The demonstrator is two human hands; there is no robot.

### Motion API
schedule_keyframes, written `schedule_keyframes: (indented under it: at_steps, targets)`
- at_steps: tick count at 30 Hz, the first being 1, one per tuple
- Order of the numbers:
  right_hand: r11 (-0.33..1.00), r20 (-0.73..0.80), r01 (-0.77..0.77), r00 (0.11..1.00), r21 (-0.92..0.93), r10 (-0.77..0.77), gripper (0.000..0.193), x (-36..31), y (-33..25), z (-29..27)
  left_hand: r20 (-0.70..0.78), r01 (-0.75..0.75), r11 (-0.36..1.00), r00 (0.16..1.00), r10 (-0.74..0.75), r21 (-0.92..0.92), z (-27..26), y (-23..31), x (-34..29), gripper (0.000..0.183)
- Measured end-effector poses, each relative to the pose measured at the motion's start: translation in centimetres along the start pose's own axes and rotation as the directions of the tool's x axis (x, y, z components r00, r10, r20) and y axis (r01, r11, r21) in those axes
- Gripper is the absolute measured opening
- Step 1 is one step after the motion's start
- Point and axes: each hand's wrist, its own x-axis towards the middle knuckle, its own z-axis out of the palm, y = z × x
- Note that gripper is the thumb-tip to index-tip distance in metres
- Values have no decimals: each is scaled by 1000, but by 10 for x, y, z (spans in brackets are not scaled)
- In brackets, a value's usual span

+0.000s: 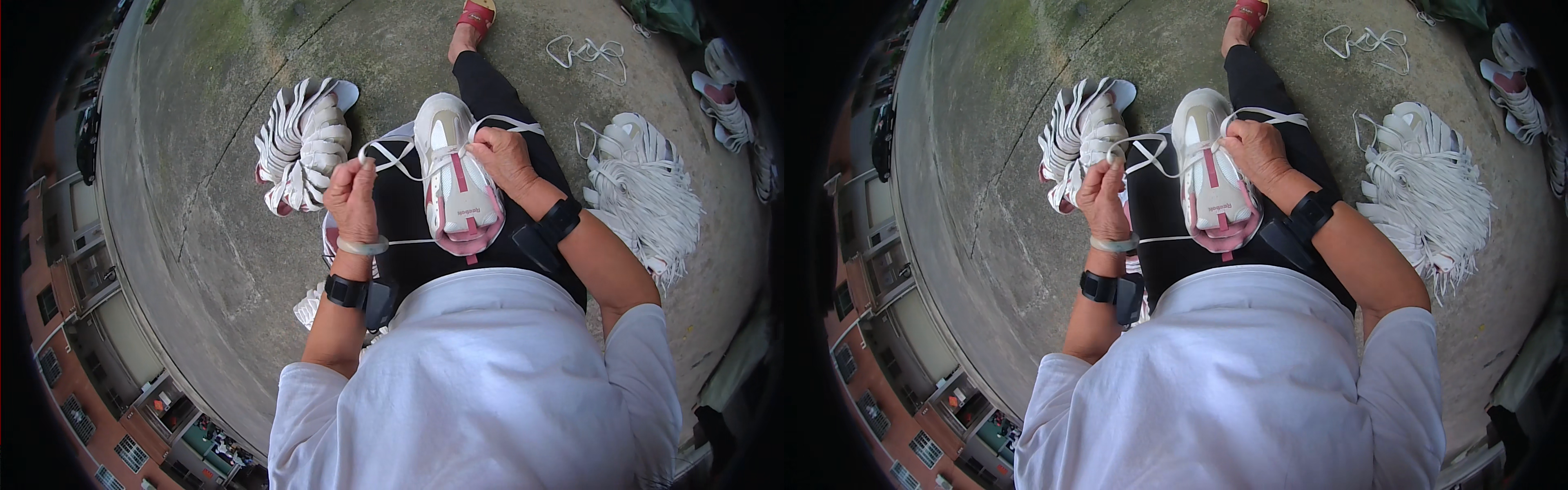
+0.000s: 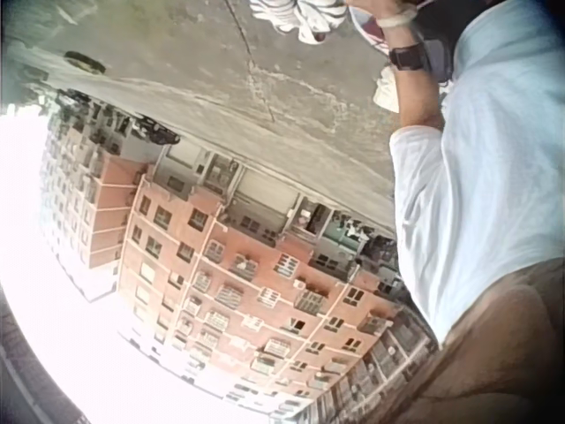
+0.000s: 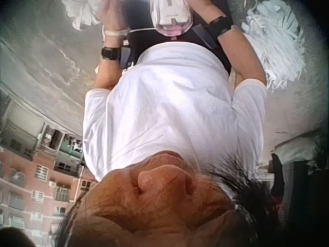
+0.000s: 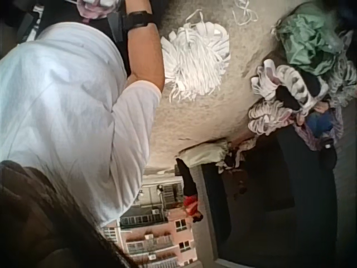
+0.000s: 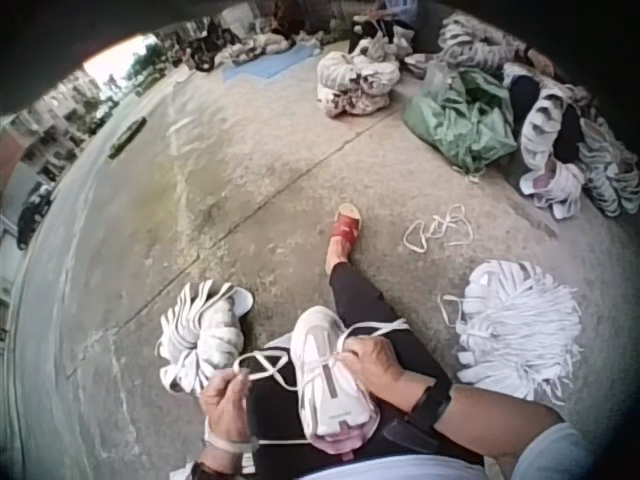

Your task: Lacing white and pink sneakers by hand.

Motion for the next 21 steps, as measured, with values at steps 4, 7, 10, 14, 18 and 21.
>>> schedule_keyframes:
  at_steps: [4, 7, 10, 14, 18, 21]
  targets:
    - [996, 29, -82, 996, 38, 81, 17, -5, -10, -16, -190, 208, 762, 897, -398, -613, -64, -9, 18, 4]
    - [997, 19, 45, 999, 64, -46, 13, -15, -19, -19, -47, 365, 676, 860, -509, -640, -60, -18, 1, 4]
    - [860, 227, 484, 867, -163, -444, 16, -19, -37, -27, 317, 618, 633, 784, -533, -466, -20, -13, -14, 4]
    - [757, 339, 612, 779, -229, -528, 20, -13, -45, -27, 507, 718, 655, 665, -548, -234, 15, -15, -16, 9]
    - [738, 334, 596, 798, -317, -501, 29, -10, -43, -23, 464, 667, 695, 722, -514, -269, 30, -22, -7, 10]
    - [754, 308, 570, 818, -325, -486, 34, -11, -39, -20, 405, 619, 734, 769, -495, -278, 39, -27, 1, 9]
